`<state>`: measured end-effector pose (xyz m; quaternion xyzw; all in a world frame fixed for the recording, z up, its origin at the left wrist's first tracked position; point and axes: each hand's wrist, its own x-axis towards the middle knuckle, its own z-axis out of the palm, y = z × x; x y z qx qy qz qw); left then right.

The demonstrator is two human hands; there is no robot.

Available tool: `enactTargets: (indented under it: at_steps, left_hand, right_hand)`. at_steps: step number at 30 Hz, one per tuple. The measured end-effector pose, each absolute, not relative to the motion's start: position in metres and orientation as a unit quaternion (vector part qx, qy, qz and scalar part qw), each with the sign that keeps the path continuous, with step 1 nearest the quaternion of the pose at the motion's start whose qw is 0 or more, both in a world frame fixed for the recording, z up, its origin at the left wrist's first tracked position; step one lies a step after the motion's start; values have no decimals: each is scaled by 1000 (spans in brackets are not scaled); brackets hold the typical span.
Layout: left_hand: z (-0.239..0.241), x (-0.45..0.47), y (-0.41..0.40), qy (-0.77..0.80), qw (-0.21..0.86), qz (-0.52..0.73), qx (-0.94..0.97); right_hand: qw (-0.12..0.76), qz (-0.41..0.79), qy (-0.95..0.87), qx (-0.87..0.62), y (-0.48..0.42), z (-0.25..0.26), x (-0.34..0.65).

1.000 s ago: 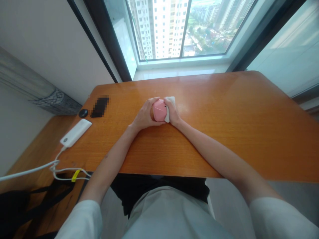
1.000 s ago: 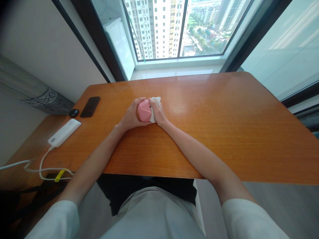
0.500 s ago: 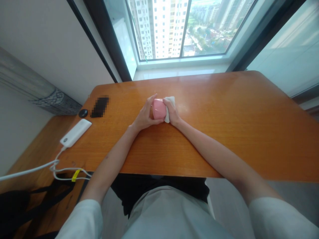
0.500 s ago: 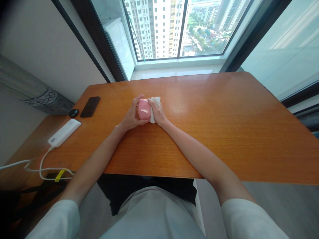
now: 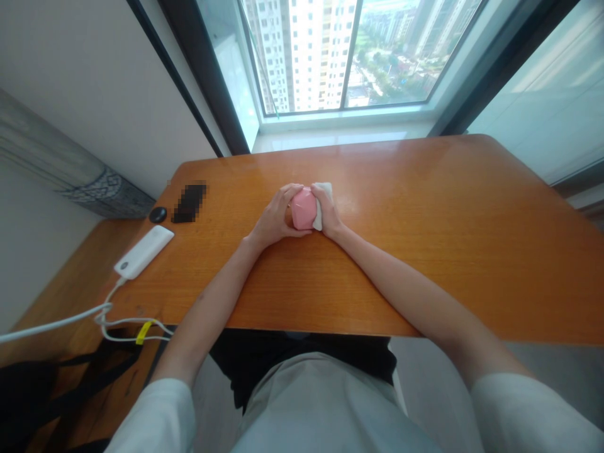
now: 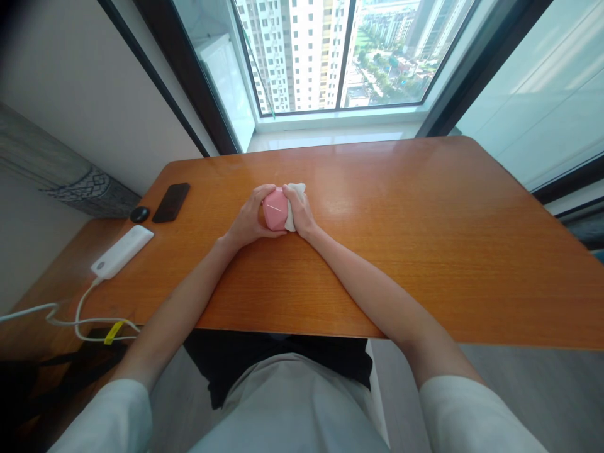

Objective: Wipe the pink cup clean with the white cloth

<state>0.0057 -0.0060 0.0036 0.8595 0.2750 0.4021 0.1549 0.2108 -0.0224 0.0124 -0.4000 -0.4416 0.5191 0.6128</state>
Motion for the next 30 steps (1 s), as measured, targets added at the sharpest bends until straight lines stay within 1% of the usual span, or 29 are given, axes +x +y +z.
enactTargets:
  at_steps: [4,9,13,16,21,23,27,30]
  left_hand:
    - [9,8,-10,323,208,401,832]
    - [4,10,-7,342,318,403,787]
    - [-7,10,-3,323,335,400,790]
    - [-13,6,1,296,311,404,808]
    - [-13,-1,6,250,178,395,866]
    - [-10,-2,5,238,142,382,882]
    - [-4,1,-2,243,123,395,877]
    - [0,4,-8,264,142,404,864]
  right_hand:
    - [617,517,-444,-393,-28,16,209]
    - [600,477,-490,-415,-39,26,209]
    - [602,460,-505,-413,-41,27,210]
    - [599,465,-504,-414,-38,25,210]
    - [608,491,-472,-409,-33,25,209]
    - [610,495,-465,-408,-32,25,209]
    - [613,492,-464,-408,-31,25,210]
    - [613,502,-459,-403,-31,22,209]
